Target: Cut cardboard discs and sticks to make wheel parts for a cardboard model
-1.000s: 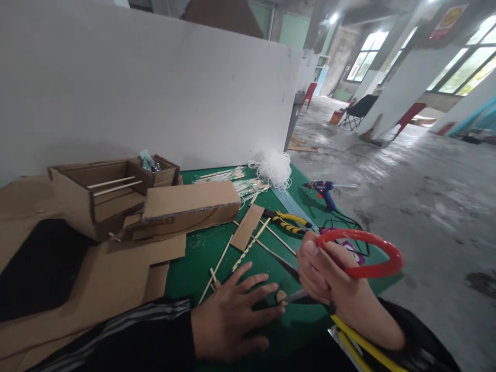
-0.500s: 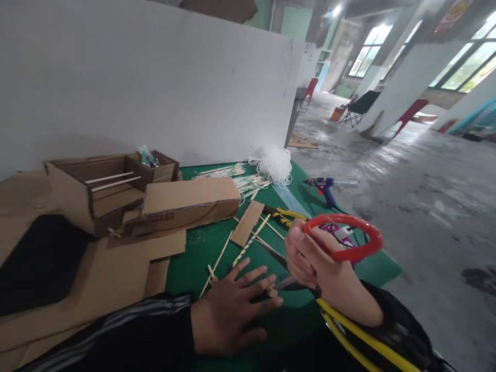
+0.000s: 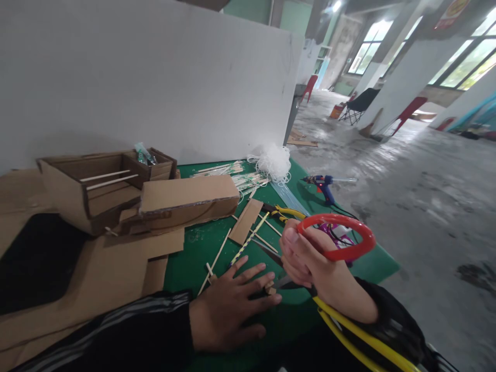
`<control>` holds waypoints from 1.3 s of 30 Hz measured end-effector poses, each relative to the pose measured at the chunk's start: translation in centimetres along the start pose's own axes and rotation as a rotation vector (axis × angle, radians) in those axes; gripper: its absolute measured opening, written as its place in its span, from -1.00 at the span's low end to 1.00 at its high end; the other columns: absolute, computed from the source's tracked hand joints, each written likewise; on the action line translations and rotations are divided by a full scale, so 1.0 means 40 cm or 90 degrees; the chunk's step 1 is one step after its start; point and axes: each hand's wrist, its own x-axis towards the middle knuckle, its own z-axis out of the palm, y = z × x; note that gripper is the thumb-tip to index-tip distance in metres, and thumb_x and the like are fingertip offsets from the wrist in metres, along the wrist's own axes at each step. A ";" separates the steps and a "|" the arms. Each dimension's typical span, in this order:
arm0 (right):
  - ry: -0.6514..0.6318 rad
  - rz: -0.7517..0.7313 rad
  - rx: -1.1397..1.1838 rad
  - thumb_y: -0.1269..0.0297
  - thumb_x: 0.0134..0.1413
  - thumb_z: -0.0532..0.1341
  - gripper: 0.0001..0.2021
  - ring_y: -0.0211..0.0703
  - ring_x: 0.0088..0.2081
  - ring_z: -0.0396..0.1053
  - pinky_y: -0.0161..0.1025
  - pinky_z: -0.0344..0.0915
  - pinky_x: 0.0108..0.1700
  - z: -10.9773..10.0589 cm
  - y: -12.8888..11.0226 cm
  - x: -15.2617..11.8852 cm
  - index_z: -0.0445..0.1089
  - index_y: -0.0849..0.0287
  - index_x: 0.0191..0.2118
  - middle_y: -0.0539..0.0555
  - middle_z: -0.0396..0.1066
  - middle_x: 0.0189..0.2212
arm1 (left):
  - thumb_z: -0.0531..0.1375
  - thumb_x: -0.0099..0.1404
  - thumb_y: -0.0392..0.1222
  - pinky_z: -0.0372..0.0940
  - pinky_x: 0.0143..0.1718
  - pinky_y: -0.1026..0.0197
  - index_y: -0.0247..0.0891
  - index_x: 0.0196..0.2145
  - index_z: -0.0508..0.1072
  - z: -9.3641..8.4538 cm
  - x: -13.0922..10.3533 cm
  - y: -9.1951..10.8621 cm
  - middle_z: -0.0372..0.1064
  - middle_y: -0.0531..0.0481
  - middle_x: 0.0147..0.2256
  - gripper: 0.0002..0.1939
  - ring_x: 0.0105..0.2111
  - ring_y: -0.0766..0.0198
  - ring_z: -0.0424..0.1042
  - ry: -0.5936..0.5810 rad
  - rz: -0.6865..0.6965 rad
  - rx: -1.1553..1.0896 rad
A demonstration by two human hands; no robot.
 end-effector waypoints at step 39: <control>0.019 0.020 -0.042 0.03 0.23 0.25 -0.64 -0.44 -0.70 -0.12 -0.40 -0.17 -0.69 0.015 -0.007 -0.002 0.22 0.13 -0.46 -0.20 0.02 -0.68 | 0.12 0.43 0.08 -0.18 0.36 -0.23 0.03 0.32 0.20 0.007 0.004 0.000 0.14 -0.02 0.35 -0.45 0.35 -0.04 0.06 0.040 0.011 0.023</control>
